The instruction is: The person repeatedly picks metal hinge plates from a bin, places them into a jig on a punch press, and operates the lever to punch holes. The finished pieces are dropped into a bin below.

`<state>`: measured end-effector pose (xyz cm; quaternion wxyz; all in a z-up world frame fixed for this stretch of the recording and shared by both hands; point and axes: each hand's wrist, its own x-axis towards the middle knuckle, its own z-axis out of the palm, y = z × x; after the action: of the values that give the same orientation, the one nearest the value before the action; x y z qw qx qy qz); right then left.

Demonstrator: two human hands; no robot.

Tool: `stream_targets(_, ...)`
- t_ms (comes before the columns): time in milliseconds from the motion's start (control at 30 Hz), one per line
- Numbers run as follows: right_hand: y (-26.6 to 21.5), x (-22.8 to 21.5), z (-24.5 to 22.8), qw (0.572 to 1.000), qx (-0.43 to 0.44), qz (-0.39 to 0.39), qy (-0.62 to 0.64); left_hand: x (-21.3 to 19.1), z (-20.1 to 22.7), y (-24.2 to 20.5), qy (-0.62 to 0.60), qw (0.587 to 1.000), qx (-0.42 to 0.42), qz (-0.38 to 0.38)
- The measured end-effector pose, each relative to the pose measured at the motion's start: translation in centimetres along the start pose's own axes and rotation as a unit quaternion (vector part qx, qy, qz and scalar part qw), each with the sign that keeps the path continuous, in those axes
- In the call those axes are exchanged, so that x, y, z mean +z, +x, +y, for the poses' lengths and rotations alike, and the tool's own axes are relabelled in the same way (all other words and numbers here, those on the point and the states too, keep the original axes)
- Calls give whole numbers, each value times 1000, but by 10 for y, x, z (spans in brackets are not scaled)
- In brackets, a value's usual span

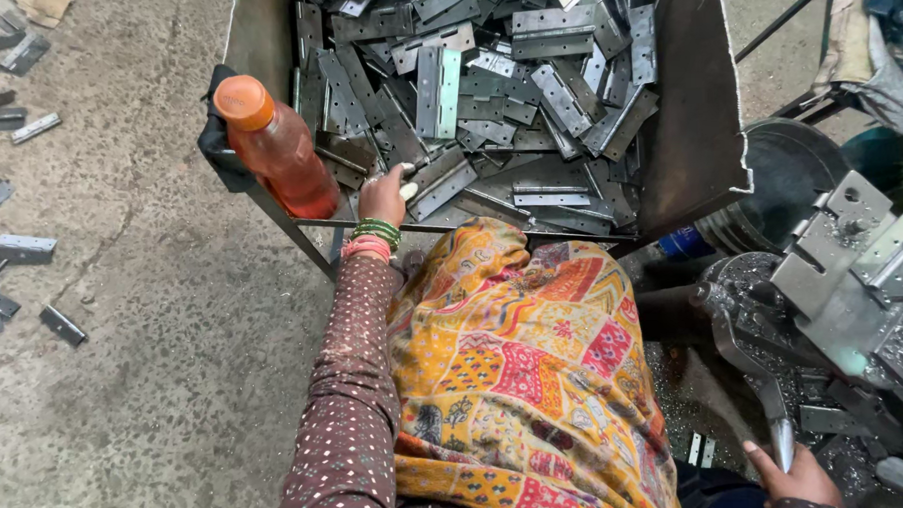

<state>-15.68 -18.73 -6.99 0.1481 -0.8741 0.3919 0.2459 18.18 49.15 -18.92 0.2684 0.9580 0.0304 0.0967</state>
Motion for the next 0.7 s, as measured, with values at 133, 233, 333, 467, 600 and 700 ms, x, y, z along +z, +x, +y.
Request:
stream_targets(133, -9, 6, 5, 999, -17, 25, 20, -10, 33, 9, -78, 995, -61, 1)
stream_targets(233, -3, 15, 5, 996, -33, 44, 67, -28, 84, -3, -151, 986, -64, 13)
stream_targets(333, -9, 29, 17, 992, -49, 113, -6, -50, 156, -16, -234, 968, -66, -66)
stream_targets(467, -10, 43, 12, 986, -68, 152, -15, -64, 261, -44, -504, 846, 105, -141)
stream_targets(600, -25, 37, -3, 993, -49, 109, 11, -31, 369, -84, -525, 815, 130, -206)
stream_targets(700, -43, 26, -16, 988, -74, 133, -1, 8, 444, -114, -519, 817, 127, -217)
